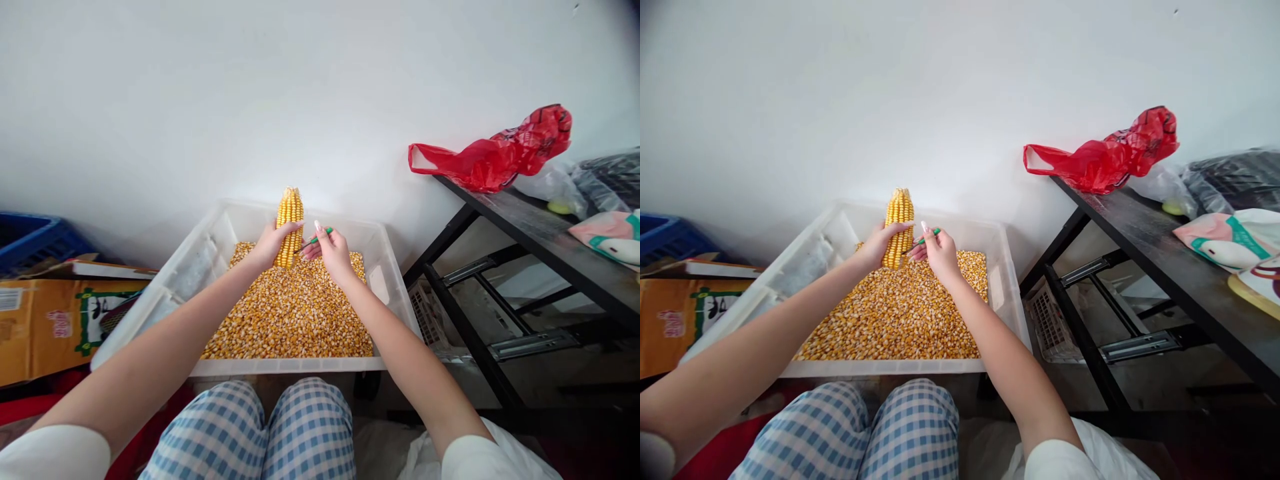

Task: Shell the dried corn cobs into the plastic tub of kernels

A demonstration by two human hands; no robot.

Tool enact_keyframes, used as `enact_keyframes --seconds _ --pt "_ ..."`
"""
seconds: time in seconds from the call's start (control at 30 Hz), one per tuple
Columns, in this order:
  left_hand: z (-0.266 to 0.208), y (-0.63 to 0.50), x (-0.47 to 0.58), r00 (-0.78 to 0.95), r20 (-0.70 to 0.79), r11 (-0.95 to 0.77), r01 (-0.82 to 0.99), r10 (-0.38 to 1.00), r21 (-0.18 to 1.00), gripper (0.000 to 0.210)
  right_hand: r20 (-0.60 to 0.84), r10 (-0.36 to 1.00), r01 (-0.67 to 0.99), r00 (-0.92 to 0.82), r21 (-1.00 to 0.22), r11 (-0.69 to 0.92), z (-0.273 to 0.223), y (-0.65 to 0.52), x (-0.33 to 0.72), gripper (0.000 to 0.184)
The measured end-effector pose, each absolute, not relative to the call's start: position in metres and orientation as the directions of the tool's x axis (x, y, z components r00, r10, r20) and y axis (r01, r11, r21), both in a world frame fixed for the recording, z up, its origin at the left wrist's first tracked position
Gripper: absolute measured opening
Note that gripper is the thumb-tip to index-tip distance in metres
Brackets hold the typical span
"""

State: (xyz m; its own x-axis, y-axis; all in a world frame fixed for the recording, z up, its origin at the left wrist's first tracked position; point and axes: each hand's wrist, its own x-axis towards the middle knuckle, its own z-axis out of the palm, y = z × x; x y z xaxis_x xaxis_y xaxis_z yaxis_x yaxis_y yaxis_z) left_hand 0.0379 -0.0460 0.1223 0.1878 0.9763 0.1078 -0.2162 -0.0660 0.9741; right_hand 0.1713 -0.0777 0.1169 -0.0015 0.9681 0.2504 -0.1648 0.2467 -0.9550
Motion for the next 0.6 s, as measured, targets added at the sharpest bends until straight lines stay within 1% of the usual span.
enact_keyframes --seconds 0.13,0.2,0.27,0.37,0.47,0.53,0.6 --pt "0.13 -0.05 0.038 0.182 0.214 -0.198 -0.1 0.96 0.975 0.03 0.219 0.976 -0.181 0.005 -0.959 0.217 0.114 -0.074 0.173 0.041" --pt "0.134 -0.053 0.038 0.147 0.247 -0.243 -0.043 0.958 0.969 0.029 0.208 0.978 -0.182 0.003 -0.962 0.205 0.113 -0.073 0.173 0.041" --pt "0.137 -0.055 0.038 0.118 0.263 -0.266 0.013 0.958 0.964 0.03 0.2 0.98 -0.172 -0.006 -0.965 0.196 0.112 -0.074 0.171 0.041" --pt "0.139 -0.057 0.038 0.128 0.269 -0.279 0.064 0.954 0.958 0.037 0.192 0.981 -0.134 -0.025 -0.973 0.187 0.112 -0.076 0.17 0.041" --pt "0.136 -0.056 0.038 0.163 0.251 -0.258 0.022 0.954 0.966 0.036 0.213 0.977 -0.114 -0.007 -0.971 0.211 0.115 -0.077 0.172 0.041" --pt "0.133 -0.052 0.037 0.181 0.195 -0.185 -0.07 0.964 0.98 0.033 0.257 0.965 -0.127 0.051 -0.957 0.262 0.119 -0.077 0.174 0.041" --pt "0.13 -0.049 0.037 0.192 0.112 -0.078 -0.179 0.975 0.981 0.034 0.301 0.947 -0.145 0.11 -0.938 0.315 0.124 -0.077 0.176 0.04"
